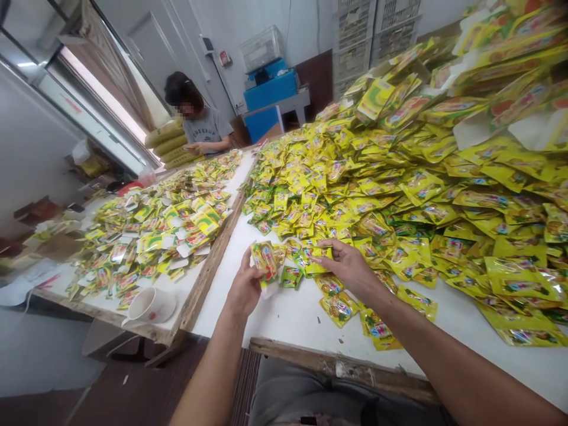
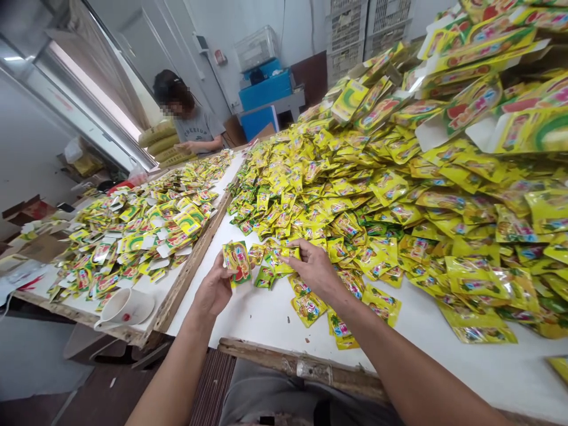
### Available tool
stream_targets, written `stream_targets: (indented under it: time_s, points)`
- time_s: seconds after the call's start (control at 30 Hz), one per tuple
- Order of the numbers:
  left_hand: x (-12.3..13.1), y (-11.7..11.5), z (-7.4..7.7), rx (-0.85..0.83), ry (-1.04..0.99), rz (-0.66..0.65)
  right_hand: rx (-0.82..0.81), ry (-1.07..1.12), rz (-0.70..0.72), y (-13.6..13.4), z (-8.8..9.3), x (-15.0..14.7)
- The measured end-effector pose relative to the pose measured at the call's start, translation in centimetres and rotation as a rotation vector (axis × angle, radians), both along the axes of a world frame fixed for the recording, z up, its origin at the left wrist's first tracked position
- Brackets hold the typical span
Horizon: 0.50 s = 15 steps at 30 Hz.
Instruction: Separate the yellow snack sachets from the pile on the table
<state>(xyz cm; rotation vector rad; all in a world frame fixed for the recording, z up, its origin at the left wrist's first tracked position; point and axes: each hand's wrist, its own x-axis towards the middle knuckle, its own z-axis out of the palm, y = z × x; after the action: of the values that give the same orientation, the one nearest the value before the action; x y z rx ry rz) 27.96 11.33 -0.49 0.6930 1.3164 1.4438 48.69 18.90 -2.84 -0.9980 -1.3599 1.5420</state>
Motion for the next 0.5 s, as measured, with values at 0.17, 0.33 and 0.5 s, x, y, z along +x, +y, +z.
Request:
stream_targets:
  time_s: [0.17, 0.33, 0.5]
  points:
    - [2.3, 0.9, -0.7, 0.148, -0.179, 0.069, -0.294, 0.181, 0.234, -1.0, 1.1, -0.2]
    - [4.2, 0.7, -0.5, 0.153, -0.186, -0.026, -0.268, 0.213, 0.219, -0.9, 1.1, -0.4]
    - [4.1, -0.2, 0.3, 0.127, -0.189, -0.075, -0.062, 0.014, 0.108, -0.1, 0.9, 0.2]
